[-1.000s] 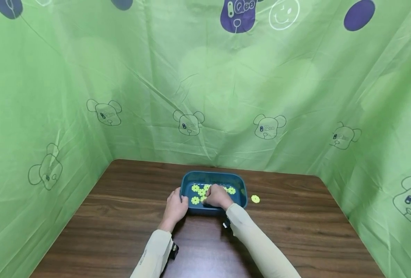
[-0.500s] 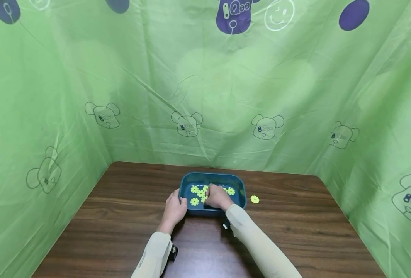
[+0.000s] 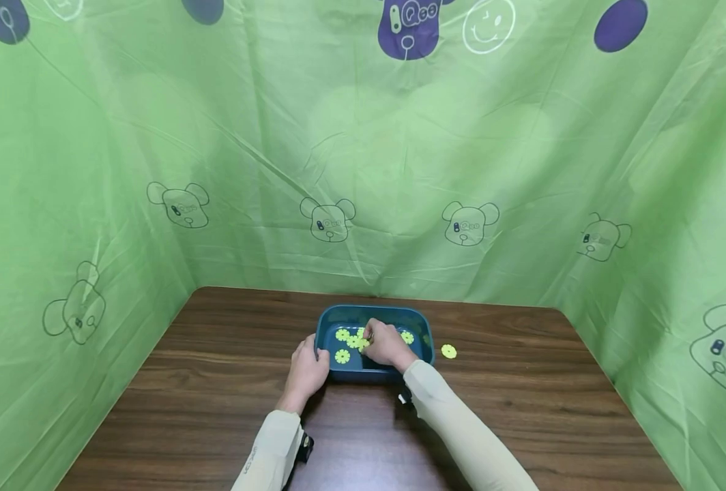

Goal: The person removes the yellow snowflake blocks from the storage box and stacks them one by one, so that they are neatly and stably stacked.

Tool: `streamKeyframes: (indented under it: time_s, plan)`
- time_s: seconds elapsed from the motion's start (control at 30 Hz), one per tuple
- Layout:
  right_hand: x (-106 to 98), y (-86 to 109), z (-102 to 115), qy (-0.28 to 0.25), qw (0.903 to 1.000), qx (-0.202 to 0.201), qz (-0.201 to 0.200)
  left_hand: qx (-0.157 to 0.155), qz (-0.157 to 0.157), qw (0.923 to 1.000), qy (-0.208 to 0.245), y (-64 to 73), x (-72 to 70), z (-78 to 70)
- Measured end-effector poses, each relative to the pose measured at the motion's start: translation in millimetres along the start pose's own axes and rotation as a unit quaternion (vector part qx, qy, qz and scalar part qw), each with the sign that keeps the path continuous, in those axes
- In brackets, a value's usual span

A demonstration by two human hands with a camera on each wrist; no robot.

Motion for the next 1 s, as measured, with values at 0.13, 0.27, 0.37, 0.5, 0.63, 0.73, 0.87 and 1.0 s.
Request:
streamKeyframes:
  time_s: [0.13, 0.27, 0.37, 0.5, 0.63, 0.73, 0.87, 1.0]
  plan:
    - [-11, 1.1, 2, -0.017, 0.9996, -0.013, -0.016, 0.002, 0.002, 1.0000, -0.001, -0.7, -0.4, -0.2]
    - [-25, -0.6, 0, -0.042, 0.9981, -0.018, -0.041, 0.005, -0.002, 1.0000, -0.005, -1.7, -1.5, -0.6]
    - [-38, -2.0, -6, -0.061, 0.9951, -0.021, -0.075, 0.000, -0.001, 1.0000, -0.002, -3.1, -1.8, -0.3]
    - [-57, -0.6, -19, -0.086, 0.9888, -0.018, -0.120, -0.001, -0.003, 1.0000, 0.000, -3.4, -1.6, -0.5]
    - [-78, 5.4, -39, -0.107, 0.9832, -0.006, -0.148, 0.003, -0.004, 1.0000, 0.000, -1.4, -1.0, -1.2]
    - [-94, 11.2, -60, -0.135, 0.9798, 0.011, -0.147, 0.003, -0.002, 1.0000, 0.000, -0.6, -0.3, -1.6]
    - [-111, 21.0, -85, -0.164, 0.9769, 0.035, -0.133, 0.004, -0.002, 1.0000, -0.003, -1.6, 1.0, -0.5]
    - [-119, 30.5, -107, -0.157, 0.9781, 0.056, -0.124, 0.006, -0.003, 1.0000, -0.004, -4.0, 1.8, 1.8]
Point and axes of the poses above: each hand's wrist, its own y-axis away from the middle knuckle, its own x-axis out of the palm, z = x × y, the point moved 2 cm from there along -y, towards the middle knuckle, and after that the axes turned 5 degrees about y, right-handed, at the moved point
